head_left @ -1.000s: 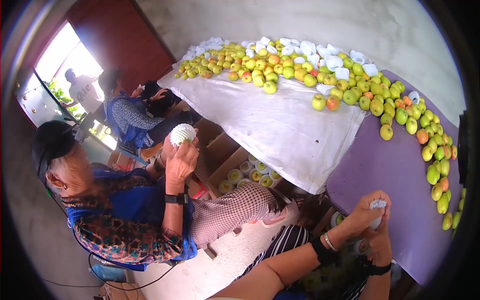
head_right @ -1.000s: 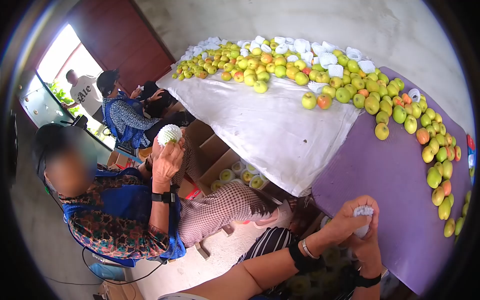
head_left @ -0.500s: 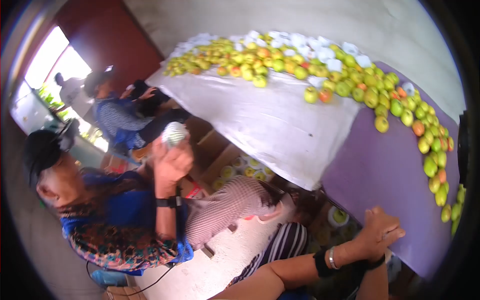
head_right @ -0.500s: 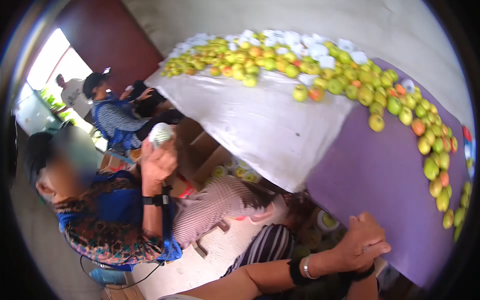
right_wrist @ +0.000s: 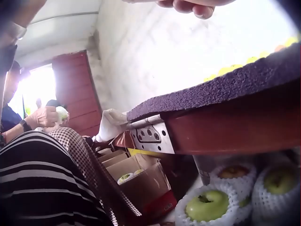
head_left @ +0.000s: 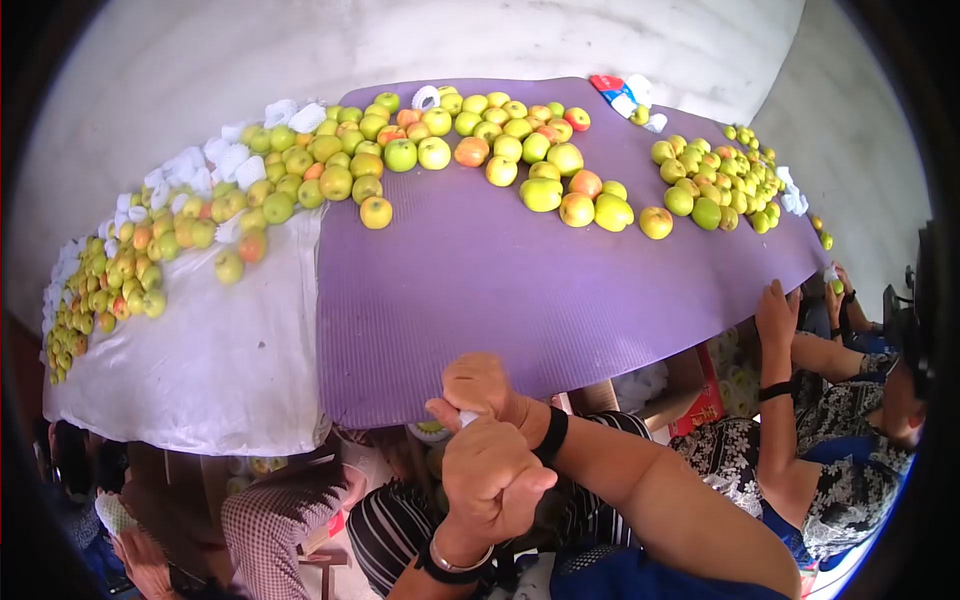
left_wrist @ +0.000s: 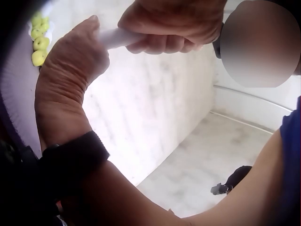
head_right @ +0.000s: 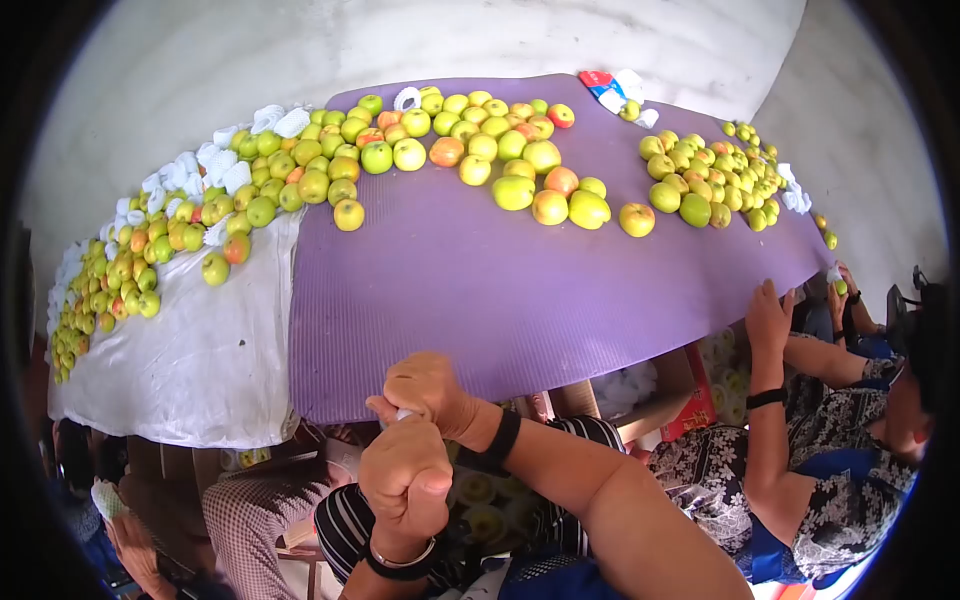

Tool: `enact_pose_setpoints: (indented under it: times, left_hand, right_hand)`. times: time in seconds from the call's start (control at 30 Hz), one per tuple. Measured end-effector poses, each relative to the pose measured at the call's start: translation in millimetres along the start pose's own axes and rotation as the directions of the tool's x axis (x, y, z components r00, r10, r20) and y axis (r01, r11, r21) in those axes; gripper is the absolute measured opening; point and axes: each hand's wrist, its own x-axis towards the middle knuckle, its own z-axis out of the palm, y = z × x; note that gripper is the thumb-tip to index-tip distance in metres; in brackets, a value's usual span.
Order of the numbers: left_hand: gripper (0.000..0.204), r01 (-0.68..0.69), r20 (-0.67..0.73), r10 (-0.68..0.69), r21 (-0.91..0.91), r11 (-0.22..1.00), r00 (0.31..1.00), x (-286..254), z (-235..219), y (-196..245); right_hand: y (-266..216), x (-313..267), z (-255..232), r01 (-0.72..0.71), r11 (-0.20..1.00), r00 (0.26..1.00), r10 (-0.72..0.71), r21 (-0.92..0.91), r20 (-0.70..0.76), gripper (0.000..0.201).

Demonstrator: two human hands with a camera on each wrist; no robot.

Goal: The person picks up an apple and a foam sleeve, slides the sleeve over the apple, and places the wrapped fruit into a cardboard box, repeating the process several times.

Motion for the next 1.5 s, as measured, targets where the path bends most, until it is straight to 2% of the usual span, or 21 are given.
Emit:
enact_pose_setpoints:
  times: [0.1,0.3,0.37,0.4,0.5,0.6,0.73,0.8,0.83,0.9,0.93,0.97,1.03,1.07,1.1,1.17,1.23,1.3,1.43,1.47,1.5]
  left_hand:
    - [0.033,-0.011,0.016,0.011,-0.03,0.999,1.0,-1,2,3]
    - [0.032,-0.037,-0.021,0.036,-0.048,0.998,0.999,0,5,3]
    - [0.03,-0.017,0.061,0.02,-0.052,0.999,0.998,1,3,4]
    - [0.03,-0.014,0.06,0.017,-0.048,0.999,0.998,2,4,3]
    - [0.03,-0.034,-0.016,0.033,-0.042,0.999,0.999,-1,3,0]
    - [0.044,0.035,-0.141,-0.069,-0.23,0.973,0.988,0,-3,0]
    - [0.048,0.099,-0.21,-0.163,-0.288,0.953,0.964,4,-8,14]
    - [0.043,-0.014,-0.165,-0.037,-0.298,0.954,0.986,10,-22,26]
    - [0.043,-0.012,-0.16,-0.037,-0.299,0.954,0.986,12,-28,25]
    - [0.027,-0.169,-0.408,0.053,-0.254,0.952,0.911,15,-38,12]
    - [0.022,-0.065,-0.431,0.003,-0.128,0.99,0.902,15,-44,3]
    - [0.022,-0.066,-0.434,0.007,-0.122,0.99,0.901,14,-45,-6]
    - [0.021,0.147,-0.388,-0.165,-0.075,0.986,0.907,13,-46,-18]
    - [0.026,0.242,-0.322,-0.266,-0.112,0.964,0.909,14,-43,-14]
    - [0.026,0.244,-0.324,-0.267,-0.111,0.963,0.908,13,-43,-15]
    - [0.018,0.448,-0.227,-0.467,-0.131,0.884,0.855,10,-43,-22]
    - [0.017,0.466,-0.25,-0.468,-0.07,0.882,0.848,10,-42,-25]
    - [0.011,0.564,-0.223,-0.579,-0.133,0.815,0.784,14,-41,-22]
    - [0.005,0.592,-0.174,-0.636,-0.244,0.768,0.752,8,-48,-36]
    - [0.004,0.565,-0.22,-0.632,-0.299,0.769,0.743,6,-50,-42]
    - [0.002,0.536,-0.265,-0.63,-0.351,0.768,0.73,5,-53,-48]
  right_hand:
    - [3,-4,2,0.047,0.999,0.998,-0.048,-0.008,-0.042,0.041]
    - [1,-4,-3,0.026,1.0,0.999,-0.027,-0.013,-0.036,0.041]
    - [1,-5,-6,0.01,0.999,1.0,-0.01,-0.039,-0.019,0.04]
    - [1,-6,-7,-0.004,0.998,1.0,0.004,-0.064,-0.001,0.04]
    - [1,-8,-11,-0.055,0.993,0.994,0.064,-0.1,0.088,0.04]
    - [-1,-5,-13,-0.078,0.994,0.993,0.084,-0.072,0.083,0.04]
    - [1,-6,-17,-0.129,0.99,0.988,0.134,-0.06,0.081,0.04]
    - [8,-13,-19,-0.325,0.943,0.937,0.331,-0.066,0.109,0.041]
    - [8,-14,-21,-0.327,0.943,0.937,0.333,-0.066,0.105,0.041]
    - [11,-13,-28,-0.577,0.816,0.81,0.569,0.023,0.139,0.041]
    - [11,-12,-31,-0.577,0.816,0.81,0.57,0.018,0.136,0.038]
    - [13,-14,-30,-0.575,0.818,0.812,0.566,0.022,0.14,0.038]
    - [18,-21,-28,-0.54,0.839,0.827,0.544,-0.074,0.142,0.031]
    - [19,-23,-27,-0.541,0.838,0.826,0.545,-0.072,0.144,0.031]
    - [20,-25,-27,-0.553,0.828,0.814,0.561,-0.094,0.151,0.027]
    - [22,-23,-28,-0.562,0.819,0.804,0.573,-0.114,0.159,0.023]
    - [22,-20,-30,-0.55,0.814,0.79,0.58,-0.187,0.199,0.022]
    - [22,-20,-30,-0.521,0.827,0.805,0.559,-0.212,0.201,0.022]
    - [23,-18,-34,-0.418,0.859,0.835,0.492,-0.297,0.247,0.02]
    - [20,-13,-39,-0.415,0.855,0.835,0.493,-0.311,0.242,0.02]
    - [15,-7,-42,-0.477,0.859,0.828,0.51,-0.184,0.233,0.022]
